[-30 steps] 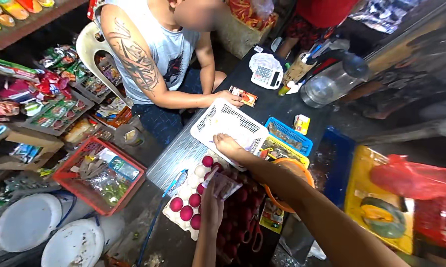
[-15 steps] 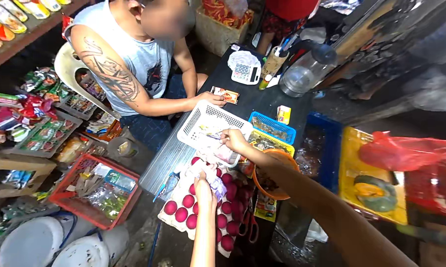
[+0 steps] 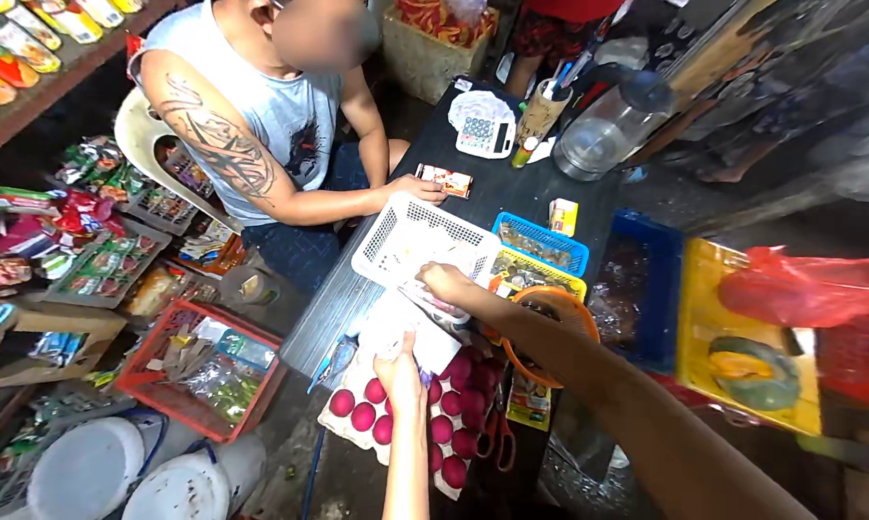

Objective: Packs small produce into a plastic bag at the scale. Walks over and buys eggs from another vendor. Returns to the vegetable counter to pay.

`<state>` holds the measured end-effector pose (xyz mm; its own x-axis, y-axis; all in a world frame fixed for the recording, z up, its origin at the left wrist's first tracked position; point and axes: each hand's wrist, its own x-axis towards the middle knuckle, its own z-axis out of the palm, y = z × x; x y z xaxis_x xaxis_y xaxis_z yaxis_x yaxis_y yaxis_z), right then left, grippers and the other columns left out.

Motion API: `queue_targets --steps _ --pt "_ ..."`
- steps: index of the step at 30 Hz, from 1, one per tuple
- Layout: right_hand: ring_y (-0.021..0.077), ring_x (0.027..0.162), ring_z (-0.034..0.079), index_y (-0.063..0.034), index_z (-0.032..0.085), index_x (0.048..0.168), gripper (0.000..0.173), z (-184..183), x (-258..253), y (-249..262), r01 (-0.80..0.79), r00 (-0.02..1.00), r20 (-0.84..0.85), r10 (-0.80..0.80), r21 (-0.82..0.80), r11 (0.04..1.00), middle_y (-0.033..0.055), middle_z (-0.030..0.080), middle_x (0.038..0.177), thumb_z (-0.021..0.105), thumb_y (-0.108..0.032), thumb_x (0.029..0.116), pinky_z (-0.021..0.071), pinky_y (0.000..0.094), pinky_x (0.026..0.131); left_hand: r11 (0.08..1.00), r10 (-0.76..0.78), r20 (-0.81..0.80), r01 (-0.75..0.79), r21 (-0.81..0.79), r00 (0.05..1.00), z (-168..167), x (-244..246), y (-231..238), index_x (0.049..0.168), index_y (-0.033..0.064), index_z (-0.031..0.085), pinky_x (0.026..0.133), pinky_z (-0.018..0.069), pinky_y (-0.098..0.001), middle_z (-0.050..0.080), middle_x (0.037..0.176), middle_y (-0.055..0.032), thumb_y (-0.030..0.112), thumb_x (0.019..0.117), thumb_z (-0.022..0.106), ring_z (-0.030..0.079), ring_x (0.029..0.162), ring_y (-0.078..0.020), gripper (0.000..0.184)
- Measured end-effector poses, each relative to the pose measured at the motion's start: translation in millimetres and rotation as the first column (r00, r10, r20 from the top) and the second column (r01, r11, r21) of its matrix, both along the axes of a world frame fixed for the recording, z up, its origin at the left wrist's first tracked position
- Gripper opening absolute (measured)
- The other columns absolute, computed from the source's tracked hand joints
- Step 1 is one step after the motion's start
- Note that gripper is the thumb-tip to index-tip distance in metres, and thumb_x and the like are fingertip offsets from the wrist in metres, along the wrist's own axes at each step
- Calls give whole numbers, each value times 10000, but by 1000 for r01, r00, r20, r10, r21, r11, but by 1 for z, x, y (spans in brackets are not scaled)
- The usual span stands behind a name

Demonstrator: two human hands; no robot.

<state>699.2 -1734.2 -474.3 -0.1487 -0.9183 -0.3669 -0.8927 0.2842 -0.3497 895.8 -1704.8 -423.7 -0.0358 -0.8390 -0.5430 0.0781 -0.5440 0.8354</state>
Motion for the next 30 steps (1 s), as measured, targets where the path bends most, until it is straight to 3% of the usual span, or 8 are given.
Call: queue_targets --steps 2,5,9,17,20,24,27,30 --pt "404 1154 632 -36 671 1232 286 -15 3 -8 -70 988 -140 64 -39 997 198 660 1223 693 -125 961 549 564 901 999 -46 -30 46 0 998 1 12 -1 1035 -40 647 583 578 -309 698 815 -112 22 918 731 659 634 -150 157" --pt "405 1100 659 43 636 1229 264 -15 8 -9 -164 961 -239 141 -78 983 232 677 1144 562 29 976 556 531 888 992 -103 -201 117 55 974 2 24 -4 1222 -31 573 723 620 -353 715 977 -130 49 1044 531 719 815 -176 200" --pt "380 1061 674 66 670 1101 182 -13 5 -2 -187 962 -233 140 -195 963 222 688 1056 557 50 958 569 486 920 987 -78 -349 123 108 934 1 22 -7 1364 -24 482 836 615 -419 702 1133 -195 58 1081 417 723 989 -253 302" --pt "410 985 703 -8 715 1042 125 37 -7 14 284 956 100 -276 -83 955 216 721 1003 628 -72 979 558 610 862 980 -117 -330 162 114 937 4 3 -9 1395 17 463 781 614 -397 688 1121 -161 129 1099 411 715 925 -218 321" --pt "380 869 700 -21 581 1193 177 72 1 36 489 850 322 -417 -188 852 205 682 953 533 -102 1043 574 577 774 984 -159 -355 178 21 921 2 -5 -10 1319 -48 522 847 615 -402 717 1110 -184 220 1130 340 727 978 -244 375" --pt "246 775 666 -3 560 1236 228 82 32 74 595 747 570 -341 -345 726 146 654 873 498 -128 1056 579 440 741 952 -307 -297 292 -95 904 7 -18 3 1316 6 518 832 610 -347 696 1050 -102 224 1068 531 703 918 -156 330" --pt "214 904 670 38 588 1235 276 93 50 92 548 700 650 -294 -226 805 146 680 953 509 -133 1033 549 388 881 948 -313 -317 313 -51 895 16 -23 16 1234 -48 579 800 627 -402 729 990 -151 21 975 641 731 868 -212 275" --pt "245 984 701 -22 627 1265 293 100 27 93 477 766 554 -327 -149 866 138 719 1064 545 -175 1028 561 439 921 967 -255 -125 255 -14 959 9 -18 24 1208 -50 591 755 630 -379 721 960 -149 -24 929 689 728 824 -204 297"
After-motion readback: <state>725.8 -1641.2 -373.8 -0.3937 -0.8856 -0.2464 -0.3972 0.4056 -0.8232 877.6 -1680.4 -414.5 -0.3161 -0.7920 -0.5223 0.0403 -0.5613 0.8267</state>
